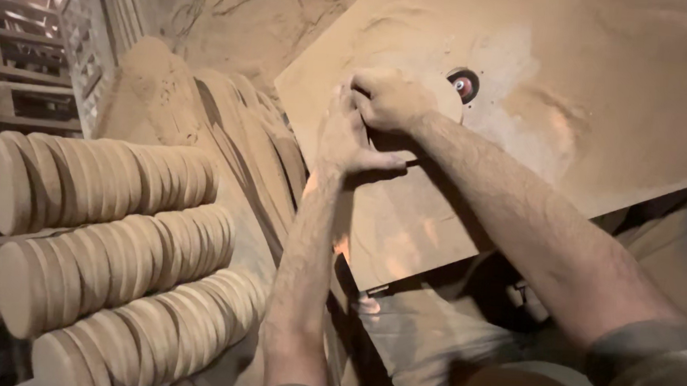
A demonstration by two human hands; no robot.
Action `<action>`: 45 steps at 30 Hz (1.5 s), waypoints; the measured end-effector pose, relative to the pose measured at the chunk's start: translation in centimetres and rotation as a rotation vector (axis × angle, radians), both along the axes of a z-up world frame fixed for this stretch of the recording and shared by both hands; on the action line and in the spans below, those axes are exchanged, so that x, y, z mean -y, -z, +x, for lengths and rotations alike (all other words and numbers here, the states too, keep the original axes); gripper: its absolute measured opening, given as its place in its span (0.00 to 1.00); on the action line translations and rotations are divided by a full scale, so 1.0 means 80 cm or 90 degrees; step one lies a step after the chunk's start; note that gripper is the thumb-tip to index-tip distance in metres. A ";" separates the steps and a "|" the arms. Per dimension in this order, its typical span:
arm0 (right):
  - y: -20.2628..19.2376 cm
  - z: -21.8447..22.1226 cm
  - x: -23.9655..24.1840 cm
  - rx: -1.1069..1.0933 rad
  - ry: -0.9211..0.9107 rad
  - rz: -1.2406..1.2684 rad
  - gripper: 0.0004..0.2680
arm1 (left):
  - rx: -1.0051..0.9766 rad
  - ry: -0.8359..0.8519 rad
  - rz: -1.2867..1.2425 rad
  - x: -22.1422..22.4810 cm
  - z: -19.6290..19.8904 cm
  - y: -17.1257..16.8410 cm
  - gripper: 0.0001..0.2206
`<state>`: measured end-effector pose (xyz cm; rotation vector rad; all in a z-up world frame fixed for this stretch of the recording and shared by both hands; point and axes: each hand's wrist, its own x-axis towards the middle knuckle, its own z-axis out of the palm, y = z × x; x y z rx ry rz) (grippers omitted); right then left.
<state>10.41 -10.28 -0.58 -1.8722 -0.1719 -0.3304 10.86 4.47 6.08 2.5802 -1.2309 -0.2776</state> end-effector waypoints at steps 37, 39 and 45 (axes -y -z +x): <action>-0.019 -0.110 -0.004 -0.103 0.136 -0.086 0.08 | 0.038 -0.121 -0.107 -0.031 -0.078 0.026 0.41; -0.027 -0.104 0.001 -0.099 0.123 -0.087 0.08 | 0.033 -0.120 -0.180 -0.020 -0.066 0.044 0.39; -0.006 -0.068 -0.002 -0.103 0.027 -0.182 0.09 | -0.172 -0.299 -0.422 -0.005 -0.109 0.079 0.32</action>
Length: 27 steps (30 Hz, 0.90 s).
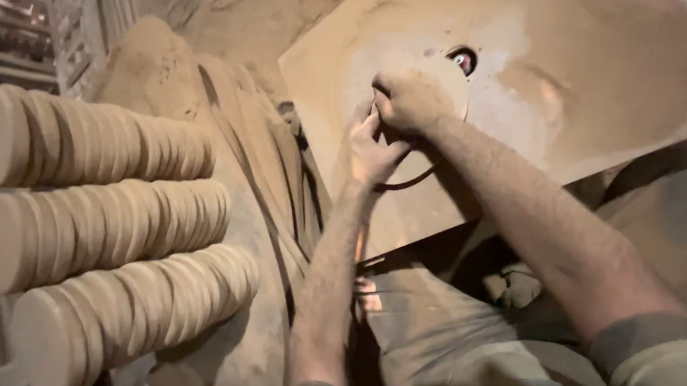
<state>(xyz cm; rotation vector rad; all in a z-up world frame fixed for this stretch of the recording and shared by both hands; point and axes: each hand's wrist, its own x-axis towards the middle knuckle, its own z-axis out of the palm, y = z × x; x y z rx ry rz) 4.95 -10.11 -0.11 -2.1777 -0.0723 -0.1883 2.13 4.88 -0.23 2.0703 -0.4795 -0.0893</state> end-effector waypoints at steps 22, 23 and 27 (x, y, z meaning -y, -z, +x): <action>0.020 0.118 0.015 0.165 0.067 0.093 0.08 | 0.185 -0.403 0.418 0.093 0.059 0.068 0.08; 0.021 0.114 0.015 0.167 0.079 0.092 0.07 | 0.231 -0.407 0.412 0.091 0.060 0.069 0.08; 0.020 0.081 0.005 0.177 0.090 0.066 0.07 | 0.276 -0.418 0.346 0.088 0.031 0.073 0.12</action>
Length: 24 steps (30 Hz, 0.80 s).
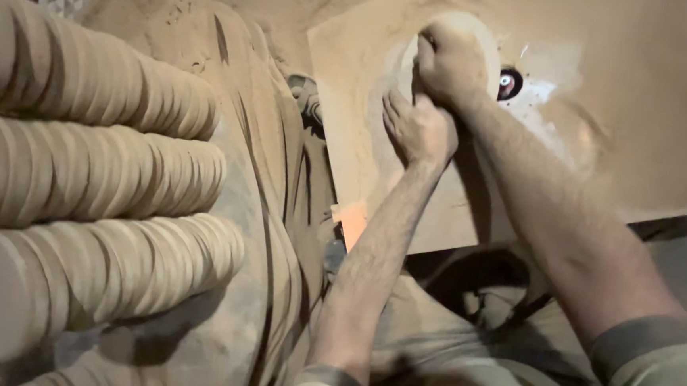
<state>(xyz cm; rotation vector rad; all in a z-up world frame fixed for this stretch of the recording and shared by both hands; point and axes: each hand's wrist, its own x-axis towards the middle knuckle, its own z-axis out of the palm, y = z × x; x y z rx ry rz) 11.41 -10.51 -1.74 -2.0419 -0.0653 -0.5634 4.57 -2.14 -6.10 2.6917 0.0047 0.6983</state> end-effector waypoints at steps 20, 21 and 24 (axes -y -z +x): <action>0.008 -0.037 -0.039 -0.033 0.296 -0.313 0.21 | -0.217 0.430 -0.052 -0.130 -0.042 -0.081 0.39; 0.008 -0.032 -0.036 -0.042 0.277 -0.305 0.21 | -0.213 0.399 -0.049 -0.122 -0.047 -0.077 0.39; 0.012 -0.019 -0.026 -0.056 0.203 -0.266 0.21 | -0.130 0.370 -0.052 -0.096 -0.057 -0.062 0.37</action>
